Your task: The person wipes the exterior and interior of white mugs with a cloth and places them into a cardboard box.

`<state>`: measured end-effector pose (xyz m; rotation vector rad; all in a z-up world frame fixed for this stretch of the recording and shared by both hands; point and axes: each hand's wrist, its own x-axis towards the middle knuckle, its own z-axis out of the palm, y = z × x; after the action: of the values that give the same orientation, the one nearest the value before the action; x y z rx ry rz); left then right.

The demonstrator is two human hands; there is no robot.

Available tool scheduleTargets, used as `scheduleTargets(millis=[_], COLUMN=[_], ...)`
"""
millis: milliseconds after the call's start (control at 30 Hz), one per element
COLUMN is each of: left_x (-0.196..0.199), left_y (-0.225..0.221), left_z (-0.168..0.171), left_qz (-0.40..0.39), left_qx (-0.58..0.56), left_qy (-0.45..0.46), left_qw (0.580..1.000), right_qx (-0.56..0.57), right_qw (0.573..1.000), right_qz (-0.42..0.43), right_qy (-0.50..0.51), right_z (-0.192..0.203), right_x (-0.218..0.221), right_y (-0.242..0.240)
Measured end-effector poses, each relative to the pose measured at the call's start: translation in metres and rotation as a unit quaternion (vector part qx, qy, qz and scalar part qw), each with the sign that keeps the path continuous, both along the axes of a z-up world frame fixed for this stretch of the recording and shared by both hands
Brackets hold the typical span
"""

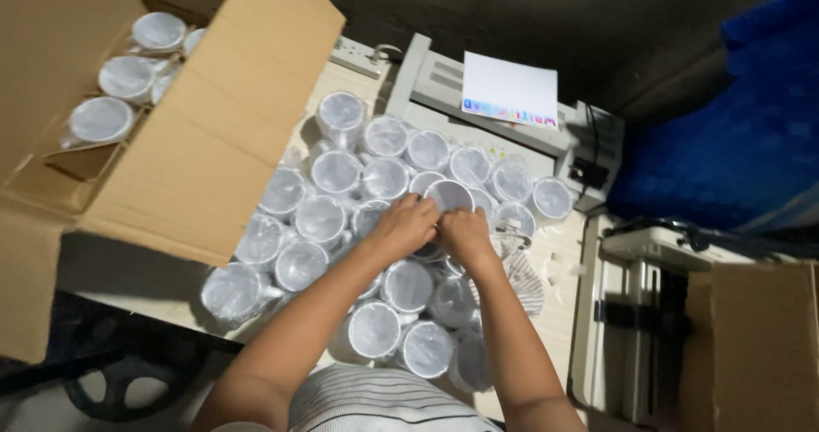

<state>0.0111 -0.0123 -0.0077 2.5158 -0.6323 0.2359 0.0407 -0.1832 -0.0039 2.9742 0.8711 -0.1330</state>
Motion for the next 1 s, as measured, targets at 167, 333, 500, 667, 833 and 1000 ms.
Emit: scheduleTargets(millis=[167,333,500,667,833,1000], left_x=[0.007,0.018,0.028,0.012,0.038,0.03], left_y=[-0.007,-0.012,0.0,0.055,0.148,0.282], left_z=[-0.02,-0.028,0.015,0.144,0.227,0.275], left_qz=[0.007,0.0,-0.075,-0.074,-0.081,0.015], left_qx=[-0.031,-0.043,0.031,0.029,-0.129,-0.263], left_qy=[-0.013,-0.044,0.048,-0.012,-0.235,-0.169], left_qw=[0.999,0.998,0.996,0.997,0.96,0.95], right_qx=[-0.001,-0.015,-0.023,-0.005,0.064,0.07], right_qw=[1.0,1.0,1.0,0.996,0.959,0.915], right_qz=[0.016,0.001,0.011,0.03,0.086,0.208], right_qy=[-0.004,0.009,0.011,-0.086,-0.262,-0.338], right_z=[-0.009,-0.007,0.007,0.097,0.233,0.29], right_x=[0.005,0.01,0.02,0.023,0.002,-0.002], right_y=[-0.013,-0.021,-0.027,-0.01,0.104,0.238])
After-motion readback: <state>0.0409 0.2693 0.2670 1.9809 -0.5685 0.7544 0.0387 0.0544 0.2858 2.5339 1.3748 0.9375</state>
